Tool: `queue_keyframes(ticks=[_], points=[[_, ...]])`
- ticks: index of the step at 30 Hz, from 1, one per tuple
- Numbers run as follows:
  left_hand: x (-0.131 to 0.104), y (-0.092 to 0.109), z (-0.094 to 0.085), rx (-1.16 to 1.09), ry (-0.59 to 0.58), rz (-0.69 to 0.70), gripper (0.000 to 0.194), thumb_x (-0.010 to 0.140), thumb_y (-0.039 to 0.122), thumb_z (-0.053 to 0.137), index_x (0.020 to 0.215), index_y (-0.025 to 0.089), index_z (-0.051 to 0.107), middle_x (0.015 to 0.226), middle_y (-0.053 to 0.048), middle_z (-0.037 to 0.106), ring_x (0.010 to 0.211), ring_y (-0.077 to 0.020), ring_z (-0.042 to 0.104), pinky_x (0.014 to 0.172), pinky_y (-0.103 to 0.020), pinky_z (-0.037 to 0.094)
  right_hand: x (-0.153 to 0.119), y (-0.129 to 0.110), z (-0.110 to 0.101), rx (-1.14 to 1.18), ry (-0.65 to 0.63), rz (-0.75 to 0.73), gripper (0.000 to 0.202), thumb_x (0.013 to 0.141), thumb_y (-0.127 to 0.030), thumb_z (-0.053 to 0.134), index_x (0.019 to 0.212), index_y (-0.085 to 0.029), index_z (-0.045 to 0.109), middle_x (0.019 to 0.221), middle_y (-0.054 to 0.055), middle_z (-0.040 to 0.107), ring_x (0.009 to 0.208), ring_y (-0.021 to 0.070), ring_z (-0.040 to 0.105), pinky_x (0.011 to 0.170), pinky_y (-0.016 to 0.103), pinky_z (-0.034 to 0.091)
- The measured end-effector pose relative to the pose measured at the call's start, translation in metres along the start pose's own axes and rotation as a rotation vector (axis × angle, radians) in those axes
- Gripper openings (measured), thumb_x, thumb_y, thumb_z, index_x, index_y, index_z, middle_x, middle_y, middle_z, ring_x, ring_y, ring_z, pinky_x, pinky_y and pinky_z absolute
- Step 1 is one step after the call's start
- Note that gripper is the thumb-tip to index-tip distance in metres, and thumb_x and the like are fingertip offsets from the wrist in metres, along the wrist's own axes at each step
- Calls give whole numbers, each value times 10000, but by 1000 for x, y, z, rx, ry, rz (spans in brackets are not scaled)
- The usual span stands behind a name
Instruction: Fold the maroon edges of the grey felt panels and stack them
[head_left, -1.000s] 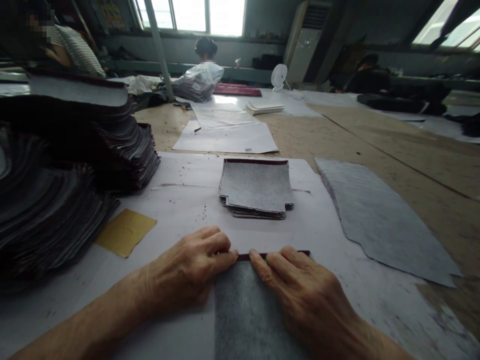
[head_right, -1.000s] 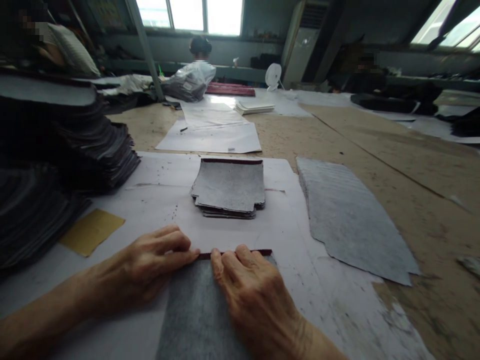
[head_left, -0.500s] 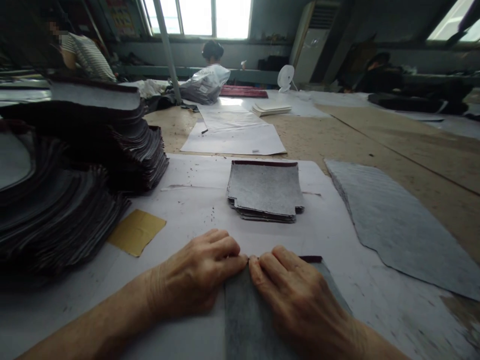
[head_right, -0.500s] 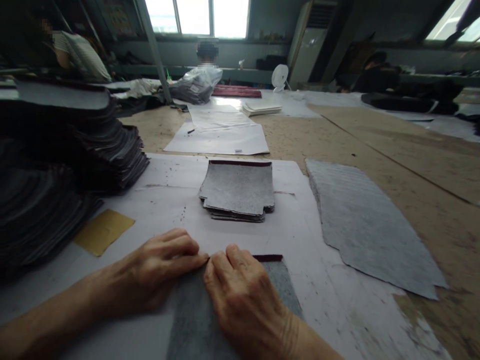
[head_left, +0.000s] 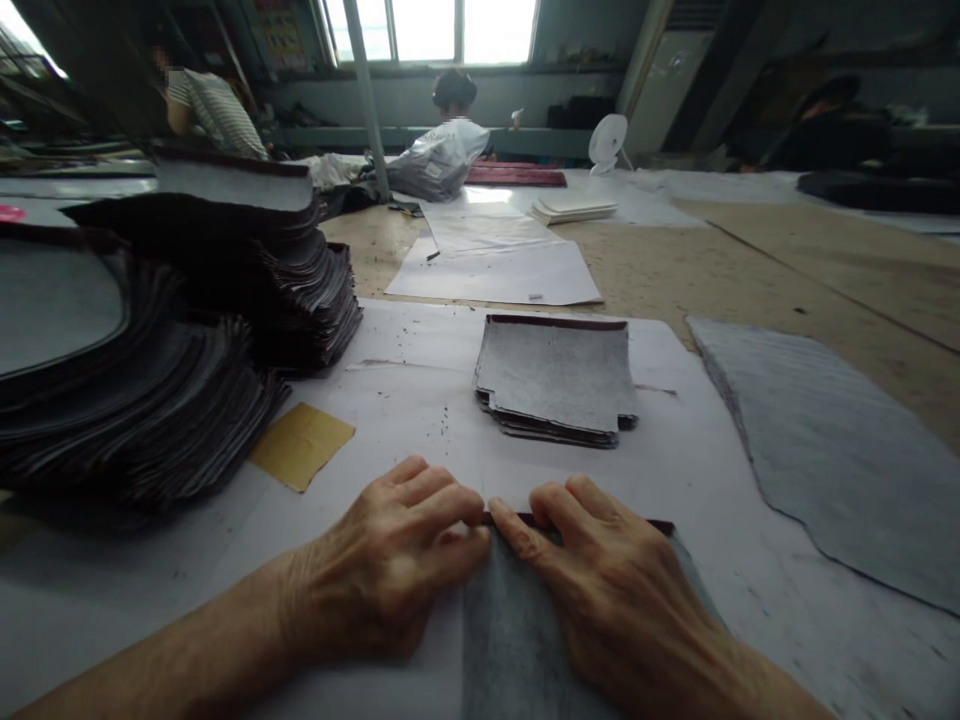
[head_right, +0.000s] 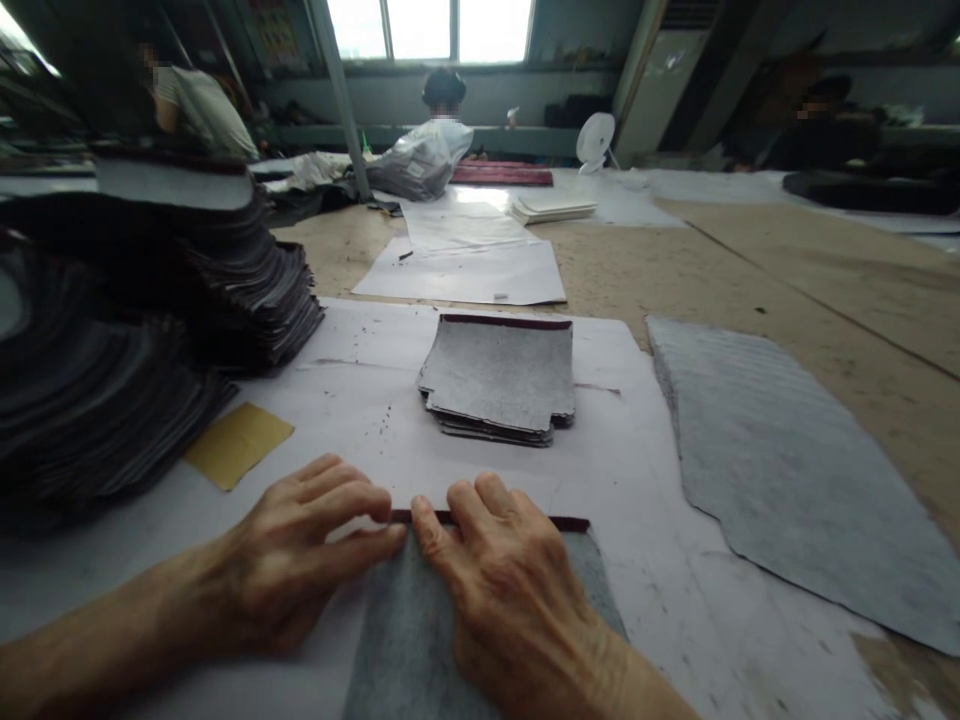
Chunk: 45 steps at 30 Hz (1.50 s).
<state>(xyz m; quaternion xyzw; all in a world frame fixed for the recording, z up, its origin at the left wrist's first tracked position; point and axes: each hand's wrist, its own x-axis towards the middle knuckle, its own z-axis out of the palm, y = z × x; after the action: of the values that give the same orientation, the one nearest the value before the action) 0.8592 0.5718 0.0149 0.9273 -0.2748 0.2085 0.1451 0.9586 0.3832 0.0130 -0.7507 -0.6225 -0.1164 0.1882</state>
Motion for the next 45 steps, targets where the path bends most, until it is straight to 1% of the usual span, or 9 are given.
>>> queue_keyframes(ticks=[7, 21, 25, 28, 30, 36, 40, 42, 45], points=[[-9, 25, 0, -1, 3, -121, 315, 756, 116, 415, 1045, 67, 530, 739, -82, 509, 632, -178, 432, 552, -329, 368, 4, 4, 2, 68, -27, -16, 450, 790, -41, 379, 1184, -183, 546, 838, 82, 503, 764, 196, 448, 625, 331, 444], [-10, 24, 3, -7, -68, -212, 256, 692, 112, 416, 898, 127, 565, 666, -39, 459, 587, -165, 402, 540, -314, 287, 8, 2, 3, 54, -102, 18, 451, 819, -78, 373, 1173, -294, 551, 790, 57, 474, 694, 178, 451, 598, 325, 425], [-11, 24, 3, -10, -45, -210, 288, 675, 110, 430, 930, 141, 561, 673, -33, 460, 589, -165, 411, 545, -315, 292, 6, 6, 0, 93, 33, 21, 443, 825, -65, 360, 1153, -284, 563, 786, 41, 485, 668, 148, 472, 575, 271, 428], [-11, 24, 4, -29, -35, -209, 306, 683, 100, 436, 957, 144, 566, 690, -34, 471, 596, -164, 416, 552, -317, 298, 2, 13, -4, 91, 164, 83, 266, 852, -117, 412, 1029, -169, 602, 835, 64, 531, 762, 168, 505, 640, 293, 450], [-10, 23, 3, -52, -33, -210, 307, 700, 95, 436, 971, 144, 572, 703, -38, 479, 607, -164, 420, 558, -319, 311, 0, 17, -6, 39, 160, 118, 162, 849, -163, 457, 914, -146, 605, 841, 74, 551, 800, 198, 502, 680, 337, 447], [-8, 18, -2, -298, 162, -306, 299, 816, 65, 432, 1078, 154, 543, 883, -60, 517, 792, -144, 502, 676, -280, 439, 0, 15, -6, 57, -7, 239, 46, 785, -126, 527, 752, -155, 541, 754, 51, 524, 731, 197, 466, 632, 328, 404], [-7, 16, 6, -121, 179, -312, 367, 856, 188, 491, 1220, 145, 459, 1095, -121, 500, 992, -219, 474, 820, -388, 426, 3, 5, -7, 99, 44, 239, 107, 777, -73, 498, 714, -159, 508, 750, 46, 516, 726, 179, 451, 639, 303, 372], [-7, 13, 14, -31, 192, -234, 355, 868, 211, 477, 1215, 137, 459, 1046, -122, 537, 932, -220, 494, 777, -382, 424, 5, -2, -5, 128, 120, 171, 136, 792, -62, 447, 708, -159, 492, 740, 45, 514, 713, 173, 447, 634, 298, 362], [-8, 6, 24, 13, 265, -145, 194, 880, 188, 408, 989, 152, 565, 776, -60, 569, 697, -168, 502, 616, -298, 401, 6, -7, 7, 130, 238, 51, 149, 785, -67, 409, 686, -161, 470, 697, 35, 507, 664, 159, 445, 593, 283, 343]])
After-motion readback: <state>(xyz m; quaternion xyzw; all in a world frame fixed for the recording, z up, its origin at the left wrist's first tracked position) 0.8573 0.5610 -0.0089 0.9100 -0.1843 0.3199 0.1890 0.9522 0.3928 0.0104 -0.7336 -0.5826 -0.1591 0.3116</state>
